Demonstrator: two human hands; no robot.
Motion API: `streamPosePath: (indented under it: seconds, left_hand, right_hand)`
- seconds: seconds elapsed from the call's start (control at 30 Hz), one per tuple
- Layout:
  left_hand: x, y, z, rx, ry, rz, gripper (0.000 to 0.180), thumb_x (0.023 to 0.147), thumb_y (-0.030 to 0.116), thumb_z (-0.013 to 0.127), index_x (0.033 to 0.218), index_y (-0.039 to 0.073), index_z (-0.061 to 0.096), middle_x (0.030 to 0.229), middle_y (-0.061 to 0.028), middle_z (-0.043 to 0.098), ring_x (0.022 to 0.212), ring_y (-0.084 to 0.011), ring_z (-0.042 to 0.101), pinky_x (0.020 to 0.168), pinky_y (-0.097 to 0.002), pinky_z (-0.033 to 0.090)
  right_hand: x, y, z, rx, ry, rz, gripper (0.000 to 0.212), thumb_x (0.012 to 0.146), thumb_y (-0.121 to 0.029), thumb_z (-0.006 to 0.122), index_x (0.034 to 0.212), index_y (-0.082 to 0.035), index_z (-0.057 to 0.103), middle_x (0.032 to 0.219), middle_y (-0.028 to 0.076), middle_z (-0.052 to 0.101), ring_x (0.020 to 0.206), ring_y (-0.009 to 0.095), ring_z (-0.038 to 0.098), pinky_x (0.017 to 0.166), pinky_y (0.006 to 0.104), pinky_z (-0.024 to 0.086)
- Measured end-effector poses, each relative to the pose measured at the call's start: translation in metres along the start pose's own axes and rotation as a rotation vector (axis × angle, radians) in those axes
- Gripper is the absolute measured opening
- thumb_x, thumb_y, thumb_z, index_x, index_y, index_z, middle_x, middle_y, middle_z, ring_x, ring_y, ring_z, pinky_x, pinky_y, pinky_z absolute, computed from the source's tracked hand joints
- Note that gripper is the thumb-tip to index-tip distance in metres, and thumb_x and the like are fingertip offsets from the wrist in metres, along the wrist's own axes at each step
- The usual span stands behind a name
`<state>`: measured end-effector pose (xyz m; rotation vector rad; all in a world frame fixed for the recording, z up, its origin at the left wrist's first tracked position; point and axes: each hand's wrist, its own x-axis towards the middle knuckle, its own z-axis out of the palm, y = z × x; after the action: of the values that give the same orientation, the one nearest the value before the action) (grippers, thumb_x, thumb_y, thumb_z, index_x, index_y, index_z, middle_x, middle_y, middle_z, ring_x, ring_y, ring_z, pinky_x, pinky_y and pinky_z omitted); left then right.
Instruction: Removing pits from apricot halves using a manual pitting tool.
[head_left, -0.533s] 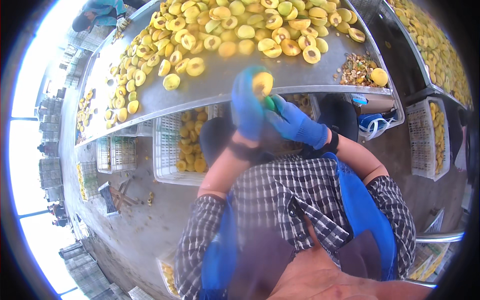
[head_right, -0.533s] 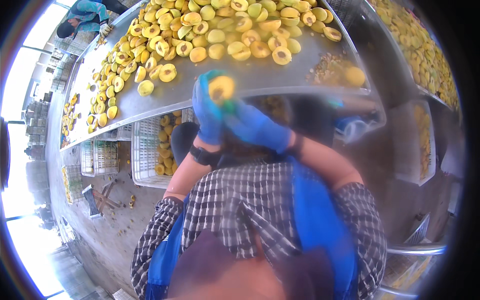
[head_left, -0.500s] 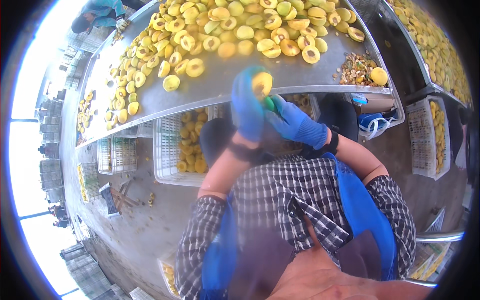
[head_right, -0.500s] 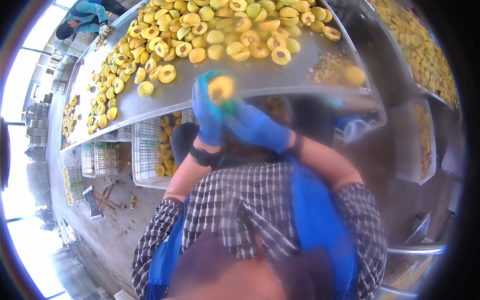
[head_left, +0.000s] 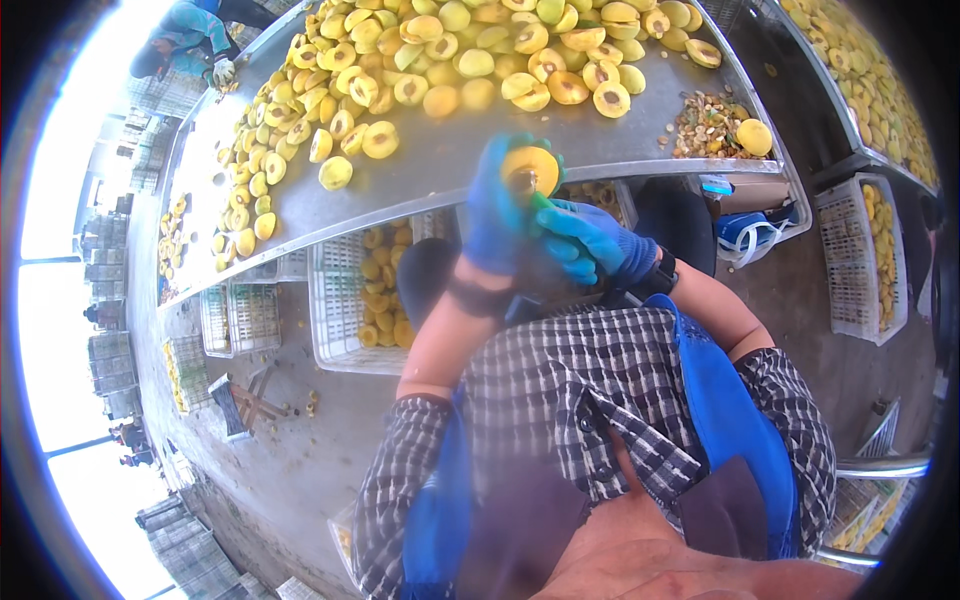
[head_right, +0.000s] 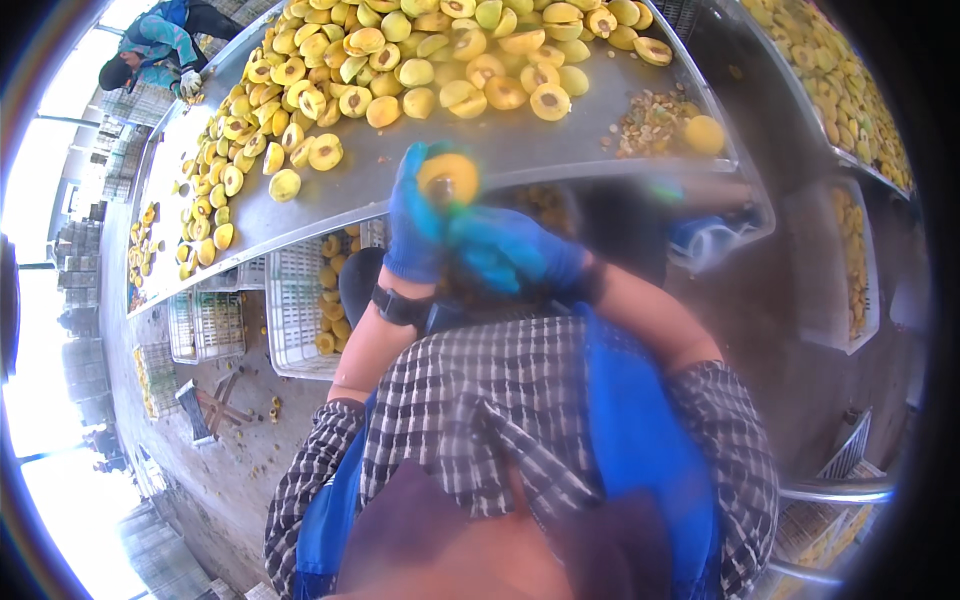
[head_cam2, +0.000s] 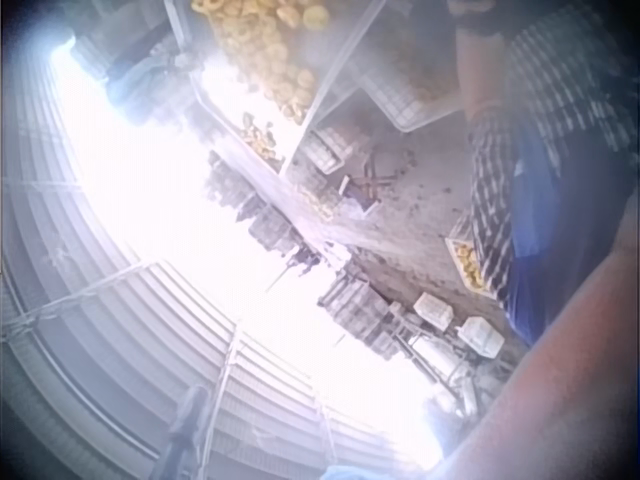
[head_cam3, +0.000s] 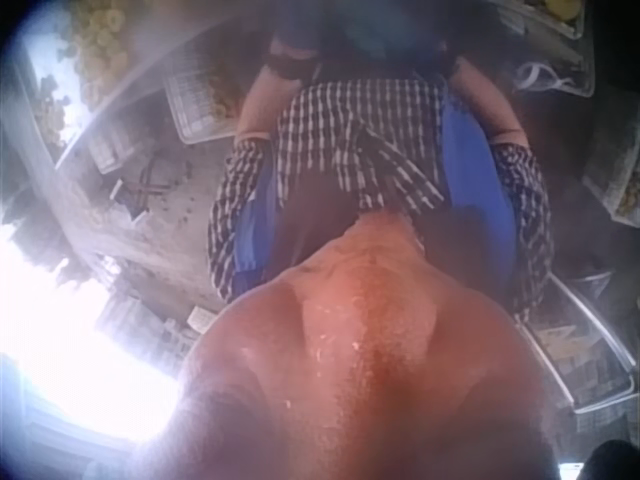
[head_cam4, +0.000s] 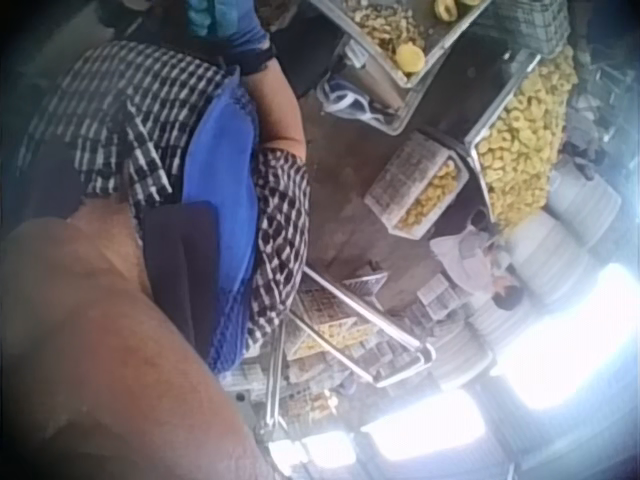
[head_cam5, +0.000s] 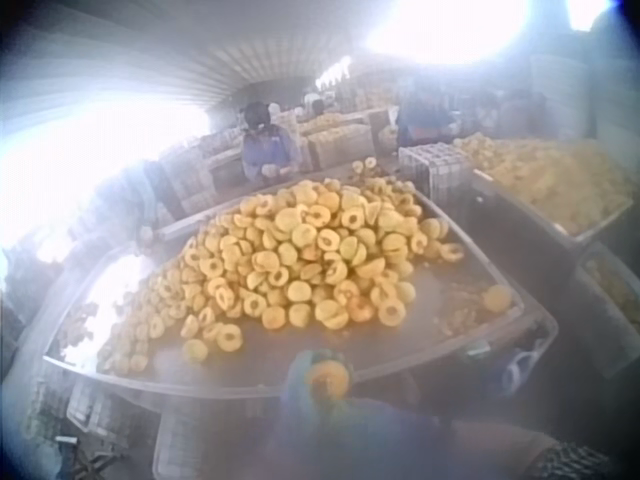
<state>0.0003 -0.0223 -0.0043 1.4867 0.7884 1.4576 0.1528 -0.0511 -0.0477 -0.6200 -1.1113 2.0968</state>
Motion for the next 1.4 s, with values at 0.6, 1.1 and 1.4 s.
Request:
streamPosePath:
  seconds: [0.6,1.1,1.4]
  left_hand:
    - [-0.018,0.019,-0.211,0.919,0.516,-0.142,0.032,0.085,0.014,0.063,0.114,0.002,0.063,0.110,-0.0165,0.063,0.099,-0.0330,0.061,0.084,-0.0375,0.050]
    - [0.145,-0.100,-0.199,1.644,-0.138,-0.541,0.036,0.082,0.030,0.066,0.115,0.015,0.067,0.123,-0.0122,0.062,0.113,-0.0302,0.061,0.087,-0.0420,0.051]
    - [0.073,-0.016,-0.154,0.245,0.069,-0.351,0.042,0.078,0.021,0.072,0.117,0.010,0.059,0.106,-0.0096,0.066,0.092,-0.0267,0.066,0.078,-0.0418,0.057]
  right_hand:
    - [-0.046,0.019,-0.034,-1.669,0.174,-0.355,0.030,0.086,-0.018,0.059,0.114,-0.008,0.056,0.070,0.009,0.058,0.055,0.026,0.058,0.049,0.0376,0.047]
    - [-0.033,-0.012,-0.024,-1.288,0.212,-0.334,0.032,0.089,-0.015,0.059,0.119,-0.004,0.058,0.097,0.022,0.066,0.086,0.040,0.065,0.073,0.0432,0.052]
    - [-0.028,-0.007,-0.041,-1.456,-0.018,-0.366,0.018,0.091,-0.018,0.058,0.099,-0.002,0.059,0.082,0.025,0.062,0.073,0.044,0.061,0.063,0.0457,0.048]
